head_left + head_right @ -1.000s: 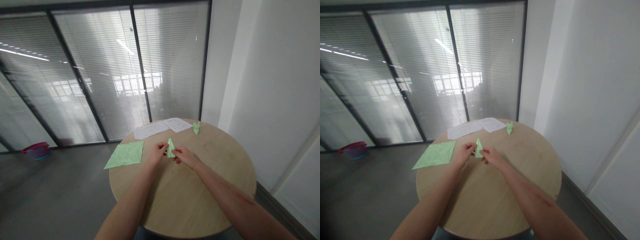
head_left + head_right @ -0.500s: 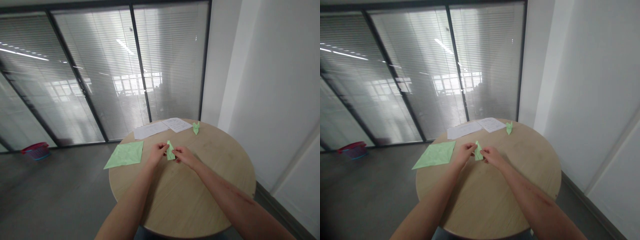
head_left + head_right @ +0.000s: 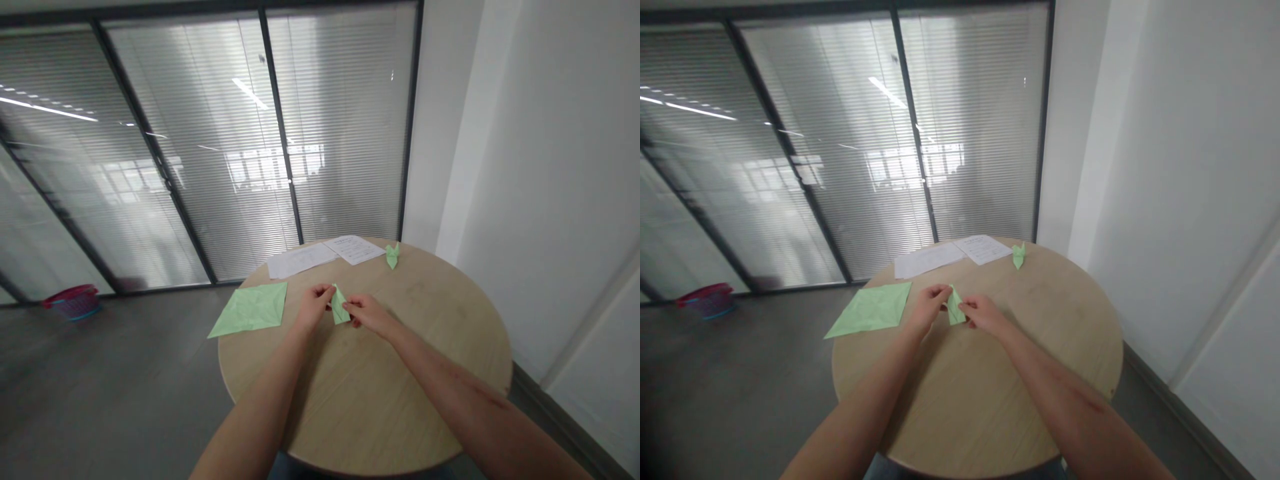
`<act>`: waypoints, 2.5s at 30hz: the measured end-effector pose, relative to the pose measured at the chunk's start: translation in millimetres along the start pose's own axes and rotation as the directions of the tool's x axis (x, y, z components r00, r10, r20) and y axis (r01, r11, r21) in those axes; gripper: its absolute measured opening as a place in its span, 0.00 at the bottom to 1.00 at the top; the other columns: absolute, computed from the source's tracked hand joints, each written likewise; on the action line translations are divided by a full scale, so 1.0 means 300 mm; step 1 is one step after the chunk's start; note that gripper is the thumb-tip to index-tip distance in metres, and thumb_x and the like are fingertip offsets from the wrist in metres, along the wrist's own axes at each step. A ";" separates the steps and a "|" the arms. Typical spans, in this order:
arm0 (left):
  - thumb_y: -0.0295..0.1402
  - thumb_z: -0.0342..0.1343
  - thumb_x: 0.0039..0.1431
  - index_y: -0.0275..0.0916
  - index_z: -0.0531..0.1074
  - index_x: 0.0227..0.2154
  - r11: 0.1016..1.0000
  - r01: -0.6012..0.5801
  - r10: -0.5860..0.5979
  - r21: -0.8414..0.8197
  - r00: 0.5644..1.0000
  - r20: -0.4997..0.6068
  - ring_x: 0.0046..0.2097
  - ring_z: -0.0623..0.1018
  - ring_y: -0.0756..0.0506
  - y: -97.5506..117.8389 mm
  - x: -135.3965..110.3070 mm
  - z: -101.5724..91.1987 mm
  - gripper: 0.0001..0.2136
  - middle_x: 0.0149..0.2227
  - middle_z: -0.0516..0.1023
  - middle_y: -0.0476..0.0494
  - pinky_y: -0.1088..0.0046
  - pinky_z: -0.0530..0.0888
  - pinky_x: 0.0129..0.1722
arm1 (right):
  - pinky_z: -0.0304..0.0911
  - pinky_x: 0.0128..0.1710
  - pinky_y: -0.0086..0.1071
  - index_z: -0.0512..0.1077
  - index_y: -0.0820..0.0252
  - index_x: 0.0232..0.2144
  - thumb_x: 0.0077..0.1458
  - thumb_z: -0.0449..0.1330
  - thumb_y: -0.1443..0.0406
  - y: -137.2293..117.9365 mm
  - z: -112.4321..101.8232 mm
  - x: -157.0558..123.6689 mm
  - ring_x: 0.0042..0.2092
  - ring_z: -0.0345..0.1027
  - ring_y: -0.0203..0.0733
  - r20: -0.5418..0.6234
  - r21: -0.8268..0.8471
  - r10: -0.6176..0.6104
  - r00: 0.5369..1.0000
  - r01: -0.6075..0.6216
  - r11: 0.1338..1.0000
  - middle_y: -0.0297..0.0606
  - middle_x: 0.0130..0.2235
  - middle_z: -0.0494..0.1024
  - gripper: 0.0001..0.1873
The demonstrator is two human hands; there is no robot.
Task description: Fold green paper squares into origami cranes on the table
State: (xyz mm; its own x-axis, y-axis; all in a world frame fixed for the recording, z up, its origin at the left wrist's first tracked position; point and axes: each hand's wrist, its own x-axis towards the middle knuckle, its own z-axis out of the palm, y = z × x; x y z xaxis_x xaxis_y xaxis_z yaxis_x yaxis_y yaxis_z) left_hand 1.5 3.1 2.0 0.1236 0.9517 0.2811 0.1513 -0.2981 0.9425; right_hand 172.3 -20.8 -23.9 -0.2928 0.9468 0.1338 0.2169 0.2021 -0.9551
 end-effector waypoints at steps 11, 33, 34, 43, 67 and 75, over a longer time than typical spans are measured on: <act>0.44 0.60 0.51 0.36 0.77 0.29 1.000 0.012 -0.012 0.014 1.000 -0.024 0.30 0.73 0.48 -0.003 0.005 -0.002 0.14 0.27 0.76 0.46 0.75 0.71 0.26 | 0.58 0.24 0.24 0.71 0.63 0.28 0.55 0.56 0.53 -0.005 0.004 -0.009 0.23 0.63 0.32 0.018 -0.035 -0.017 1.000 0.018 0.999 0.34 0.25 0.72 0.18; 0.46 0.58 0.53 0.36 0.77 0.33 1.000 -0.003 0.004 0.009 0.999 -0.040 0.31 0.75 0.47 -0.002 -0.001 -0.001 0.17 0.30 0.76 0.45 0.74 0.72 0.27 | 0.56 0.23 0.24 0.71 0.63 0.28 0.56 0.56 0.54 0.012 0.005 0.002 0.22 0.61 0.31 0.007 -0.071 -0.023 1.000 0.023 0.997 0.35 0.25 0.72 0.17; 0.47 0.57 0.55 0.36 0.76 0.36 1.000 -0.002 0.002 -0.004 0.999 -0.044 0.31 0.75 0.47 0.000 -0.003 0.000 0.18 0.31 0.77 0.44 0.73 0.73 0.27 | 0.56 0.22 0.24 0.71 0.63 0.28 0.56 0.55 0.55 0.013 0.004 0.003 0.22 0.61 0.31 -0.011 -0.076 -0.023 1.000 0.023 0.997 0.34 0.25 0.72 0.16; 0.44 0.56 0.58 0.38 0.68 0.55 0.997 -0.047 0.048 0.060 0.999 -0.021 0.37 0.78 0.46 0.009 -0.012 0.002 0.24 0.43 0.76 0.37 0.74 0.74 0.28 | 0.59 0.22 0.24 0.73 0.62 0.32 0.57 0.55 0.55 0.004 -0.017 0.011 0.25 0.66 0.33 -0.207 0.065 0.075 0.975 -0.062 0.996 0.39 0.30 0.76 0.16; 0.29 0.57 0.54 0.37 0.71 0.52 0.989 -0.130 0.115 0.076 0.978 0.176 0.35 0.77 0.48 0.023 -0.026 0.018 0.21 0.51 0.76 0.37 0.74 0.76 0.29 | 0.67 0.24 0.26 0.72 0.60 0.42 0.58 0.56 0.56 -0.004 -0.016 0.007 0.31 0.71 0.36 -0.219 0.305 0.103 0.970 -0.032 0.952 0.43 0.41 0.77 0.16; 0.28 0.58 0.53 0.37 0.68 0.55 0.994 -0.105 0.100 0.027 0.984 0.148 0.35 0.78 0.48 0.006 -0.019 0.016 0.24 0.49 0.75 0.35 0.73 0.76 0.29 | 0.67 0.25 0.26 0.72 0.58 0.47 0.59 0.55 0.56 -0.011 -0.015 0.004 0.32 0.72 0.36 -0.200 0.370 0.105 0.974 -0.024 0.929 0.44 0.45 0.77 0.18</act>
State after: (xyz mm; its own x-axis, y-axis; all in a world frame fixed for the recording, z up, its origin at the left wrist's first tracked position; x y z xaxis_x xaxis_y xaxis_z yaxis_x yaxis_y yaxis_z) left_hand 5.7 -3.2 1.3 0.2819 0.8957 0.3439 0.1643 -0.3982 0.9025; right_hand 175.2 -19.2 -19.3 -0.0766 0.9936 0.0831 -0.1365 0.0721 -0.9880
